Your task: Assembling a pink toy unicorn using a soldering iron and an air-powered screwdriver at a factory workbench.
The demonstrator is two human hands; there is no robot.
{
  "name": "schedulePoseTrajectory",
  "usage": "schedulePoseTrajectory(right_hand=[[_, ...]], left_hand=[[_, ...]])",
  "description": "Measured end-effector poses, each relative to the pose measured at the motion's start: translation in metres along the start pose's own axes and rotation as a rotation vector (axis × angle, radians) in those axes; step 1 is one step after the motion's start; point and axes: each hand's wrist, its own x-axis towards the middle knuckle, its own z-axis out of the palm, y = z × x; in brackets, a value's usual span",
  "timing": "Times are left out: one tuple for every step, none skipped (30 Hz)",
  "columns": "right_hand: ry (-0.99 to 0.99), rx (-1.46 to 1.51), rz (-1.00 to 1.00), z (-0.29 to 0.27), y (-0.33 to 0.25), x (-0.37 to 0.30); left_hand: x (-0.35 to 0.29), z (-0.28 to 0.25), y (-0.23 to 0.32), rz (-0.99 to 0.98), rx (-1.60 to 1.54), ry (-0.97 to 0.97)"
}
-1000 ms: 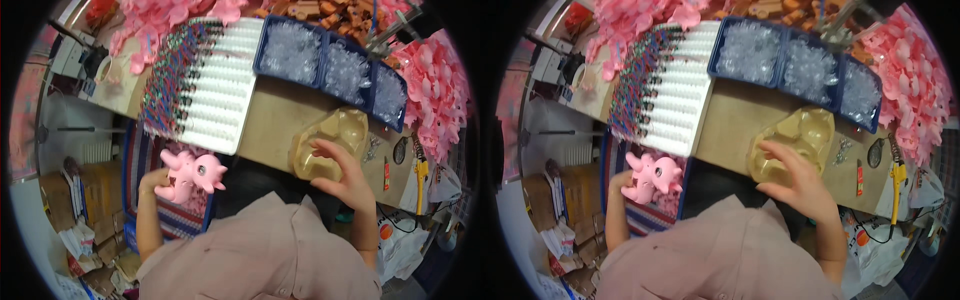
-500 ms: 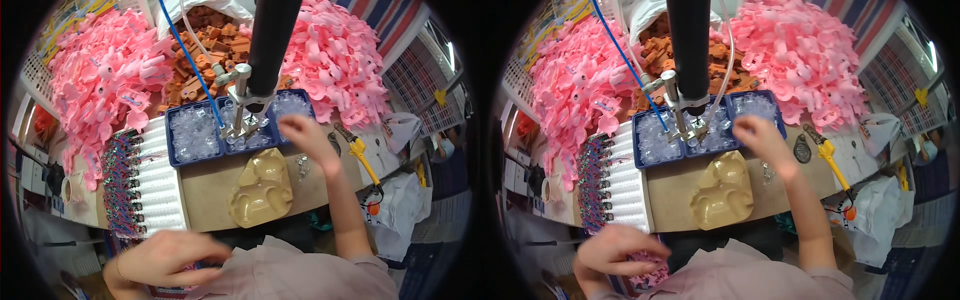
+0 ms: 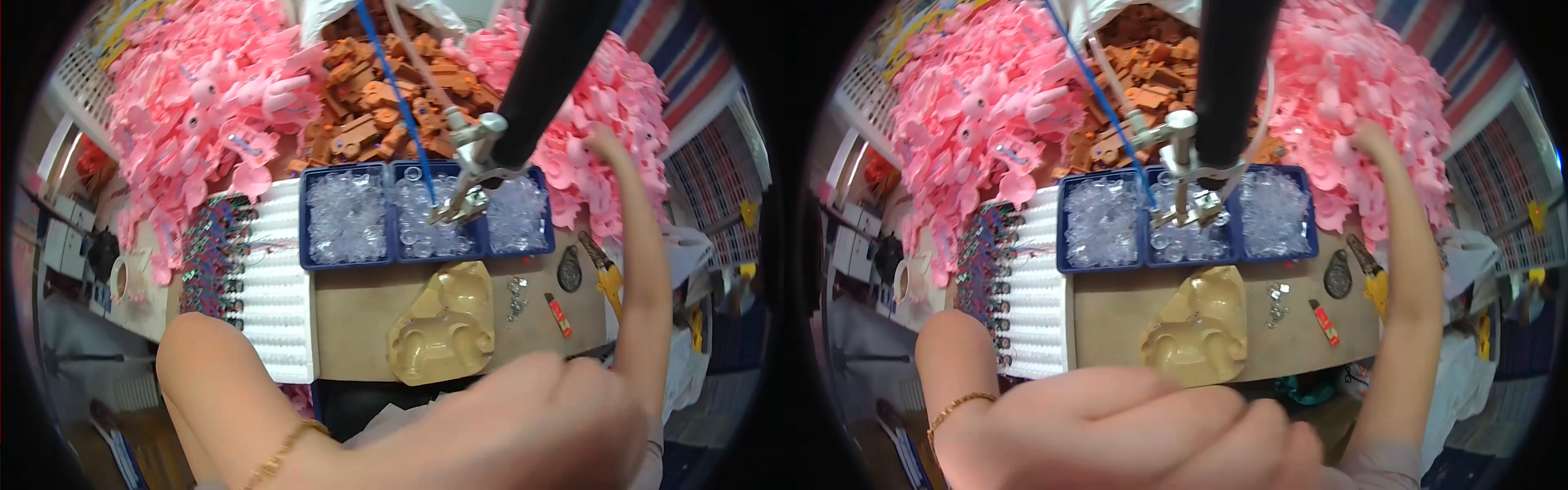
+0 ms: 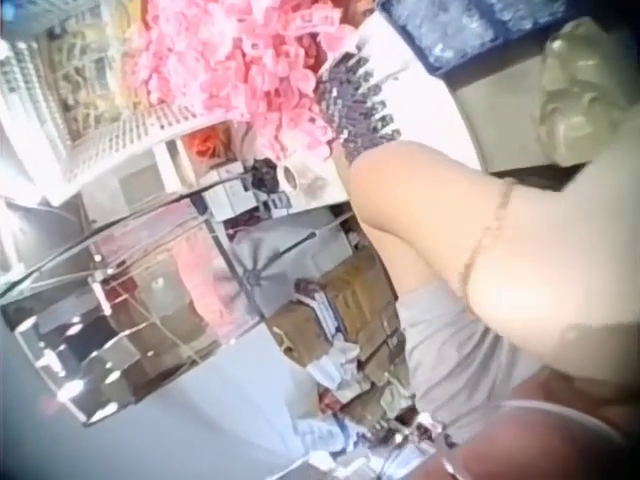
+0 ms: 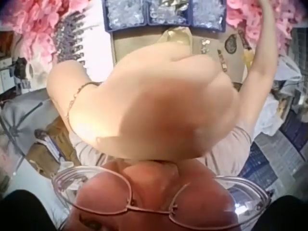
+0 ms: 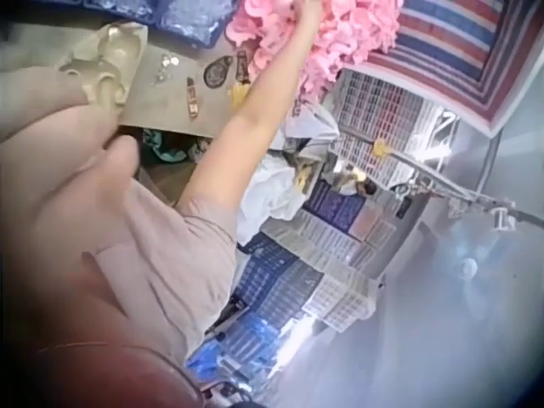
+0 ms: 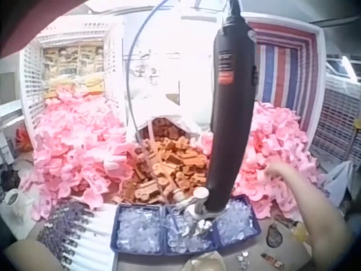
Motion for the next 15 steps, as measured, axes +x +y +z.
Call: schedulePoseTrajectory(right_hand=[[0.028, 0.076, 0.072, 0.001, 0.022, 0.01], [0.092, 0.073, 0.093, -0.005, 0.0, 0.014], [0.089, 0.105, 0.061, -0.005, -0.017, 0.024], [0.188, -0.042, 0.052, -0.012, -0.022, 0.026], [0.285, -0.203, 0.055, -0.017, -0.022, 0.025], [0.293, -0.206, 0.063, -0.018, -0.031, 0.018], [0.369, -0.161, -0.031, -0.017, -0.052, 0.008], [0.455, -0.123, -0.118, -0.024, -0.067, -0.001], [0.472, -0.133, -0.104, -0.037, -0.079, -0.003], [0.456, -0.237, -0.136, -0.05, -0.09, -0.004], [0.435, -0.345, -0.164, -0.061, -0.098, -0.008], [0.441, -0.354, -0.152, -0.068, -0.106, -0.012], [0.502, -0.248, -0.091, -0.074, -0.112, -0.017], [0.566, -0.132, -0.049, -0.08, -0.125, -0.018], [0.573, -0.14, -0.045, -0.082, -0.132, -0.021]], left_hand=[[0.0, 0.0, -0.001, 0.007, 0.05, -0.014], [-0.003, -0.001, 0.0, -0.03, 0.107, -0.031], [-0.005, -0.002, 0.001, -0.059, 0.164, -0.05], [-0.009, -0.004, 0.003, -0.058, 0.225, -0.072], [-0.008, -0.01, -0.025, -0.09, 0.014, -0.314], [-0.009, -0.007, -0.062, -0.109, 0.014, -0.498], [-0.007, -0.013, -0.095, -0.37, -0.181, -0.539], [-0.01, -0.017, -0.128, -0.411, -0.222, -0.525], [-0.021, -0.011, -0.173, -0.418, -0.376, -0.434], [-0.028, -0.014, -0.197, -0.585, -0.481, -0.32], [-0.031, -0.016, -0.22, -0.748, -0.588, -0.203], [-0.033, -0.012, -0.252, -0.795, -0.457, -0.007], [-0.032, -0.002, -0.289, -0.832, -0.327, 0.188], [-0.04, 0.023, -0.335, -0.933, 0.031, 0.362], [-0.04, 0.042, -0.369, -1.001, 0.392, 0.526]])
